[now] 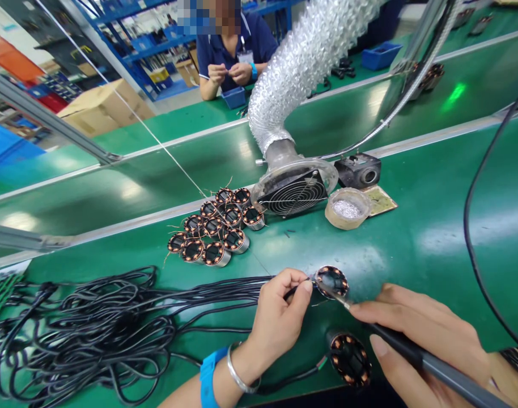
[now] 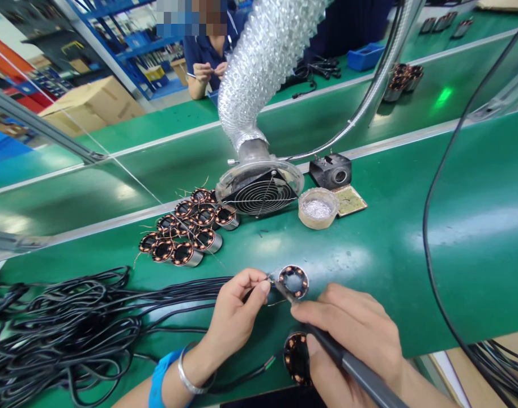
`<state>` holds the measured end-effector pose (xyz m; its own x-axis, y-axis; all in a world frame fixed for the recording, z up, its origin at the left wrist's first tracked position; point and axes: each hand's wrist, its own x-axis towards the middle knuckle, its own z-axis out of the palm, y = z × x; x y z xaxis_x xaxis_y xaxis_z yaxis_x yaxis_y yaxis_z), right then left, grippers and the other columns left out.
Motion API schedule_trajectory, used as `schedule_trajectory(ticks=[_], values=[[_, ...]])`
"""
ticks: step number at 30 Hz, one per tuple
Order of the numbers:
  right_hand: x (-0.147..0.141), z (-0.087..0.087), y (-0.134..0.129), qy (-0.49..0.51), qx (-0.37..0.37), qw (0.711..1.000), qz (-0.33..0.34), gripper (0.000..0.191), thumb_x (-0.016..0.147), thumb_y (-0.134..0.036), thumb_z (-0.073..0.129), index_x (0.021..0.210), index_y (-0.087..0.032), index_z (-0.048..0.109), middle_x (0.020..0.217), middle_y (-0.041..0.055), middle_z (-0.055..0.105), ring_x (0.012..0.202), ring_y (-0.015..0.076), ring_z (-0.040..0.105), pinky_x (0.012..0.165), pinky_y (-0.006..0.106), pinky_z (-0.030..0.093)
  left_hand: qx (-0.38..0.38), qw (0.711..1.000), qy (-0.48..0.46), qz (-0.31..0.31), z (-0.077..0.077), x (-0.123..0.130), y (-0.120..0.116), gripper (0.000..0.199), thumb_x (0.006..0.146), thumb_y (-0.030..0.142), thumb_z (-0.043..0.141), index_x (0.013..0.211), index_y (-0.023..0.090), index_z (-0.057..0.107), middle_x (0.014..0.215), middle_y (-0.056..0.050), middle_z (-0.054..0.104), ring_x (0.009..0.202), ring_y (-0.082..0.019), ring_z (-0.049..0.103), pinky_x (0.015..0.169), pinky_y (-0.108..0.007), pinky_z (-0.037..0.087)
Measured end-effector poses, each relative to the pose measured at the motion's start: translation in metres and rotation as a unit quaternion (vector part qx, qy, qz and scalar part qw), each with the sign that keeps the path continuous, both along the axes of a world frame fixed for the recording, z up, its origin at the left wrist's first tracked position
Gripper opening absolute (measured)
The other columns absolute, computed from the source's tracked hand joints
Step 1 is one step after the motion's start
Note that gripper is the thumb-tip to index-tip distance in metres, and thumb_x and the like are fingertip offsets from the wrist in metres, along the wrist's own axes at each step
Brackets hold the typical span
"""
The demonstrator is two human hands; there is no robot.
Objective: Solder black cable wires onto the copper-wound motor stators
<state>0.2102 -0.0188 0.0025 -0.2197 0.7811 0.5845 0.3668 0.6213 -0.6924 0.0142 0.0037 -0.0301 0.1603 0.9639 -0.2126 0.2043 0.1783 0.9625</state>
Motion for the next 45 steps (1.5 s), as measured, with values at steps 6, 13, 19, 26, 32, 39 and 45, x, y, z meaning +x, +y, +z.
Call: schedule_trajectory(ticks=[6,13,19,26,32,39,45], values=[[0.002,0.002,0.001,0.005,-0.001,1.0,0.002,0.028,0.079,-0.005,0.051,0.1,-0.013,0.068,0.073,0.0043,0.063,0.062,0.014,0.06,0.053,0.028,0.048,0.001,1.0,0.002,-0.002,0.0,0.0,0.0,0.021,0.093,0.033,0.055,0.08,0.017,0.057,0.066,0.004,0.048,0.06,-0.011,0.039,0.057,-0.023,0.032],[0.005,0.002,-0.004,0.005,-0.011,0.999,-0.036,0.026,0.081,-0.009,0.052,0.1,-0.016,0.068,0.075,0.0046,0.066,0.063,0.0162,0.063,0.055,0.031,0.048,-0.003,1.0,-0.002,0.001,0.001,0.0,0.0,0.022,0.093,0.033,0.055,0.08,0.016,0.058,0.066,0.003,0.048,0.061,-0.011,0.04,0.058,-0.023,0.032],[0.008,0.003,-0.002,0.003,-0.023,1.0,-0.004,0.029,0.079,-0.008,0.053,0.104,-0.016,0.067,0.072,0.0041,0.065,0.06,0.0156,0.061,0.05,0.03,0.048,-0.005,1.0,-0.006,0.0,0.002,0.0,0.0,0.022,0.093,0.033,0.055,0.079,0.017,0.058,0.065,0.004,0.047,0.06,-0.01,0.039,0.057,-0.022,0.032],[0.008,0.002,-0.004,0.008,-0.028,0.999,-0.016,0.027,0.08,-0.009,0.054,0.102,-0.015,0.067,0.07,0.0038,0.061,0.059,0.0144,0.058,0.048,0.029,0.047,-0.005,1.0,-0.003,0.005,0.004,0.001,0.0,0.021,0.092,0.032,0.056,0.078,0.016,0.058,0.065,0.003,0.049,0.06,-0.01,0.04,0.057,-0.022,0.032],[0.009,0.012,0.002,-0.019,-0.011,1.0,-0.02,0.031,0.081,-0.007,0.053,0.107,-0.017,0.065,0.078,0.0047,0.063,0.066,0.0158,0.062,0.056,0.03,0.051,-0.02,1.0,-0.005,-0.001,0.004,0.001,0.0,0.023,0.092,0.034,0.055,0.077,0.017,0.056,0.063,0.004,0.046,0.059,-0.01,0.037,0.056,-0.022,0.03],[0.003,0.006,0.011,0.002,0.01,0.998,-0.056,0.044,0.085,-0.007,0.056,0.125,-0.022,0.059,0.083,0.0022,0.066,0.068,0.0152,0.065,0.055,0.026,0.053,-0.027,0.999,0.013,-0.031,0.008,-0.001,0.002,0.025,0.094,0.038,0.052,0.078,0.018,0.053,0.065,0.004,0.045,0.062,-0.012,0.038,0.059,-0.024,0.031],[-0.011,-0.017,0.028,-0.051,0.015,0.999,-0.012,0.035,0.089,-0.003,0.058,0.117,-0.022,0.062,0.094,0.0024,0.073,0.073,0.0142,0.069,0.067,0.025,0.056,0.005,0.992,0.072,-0.106,0.019,-0.008,0.005,0.034,0.101,0.042,0.038,0.075,0.021,0.045,0.066,0.004,0.045,0.065,-0.014,0.041,0.063,-0.027,0.03]])
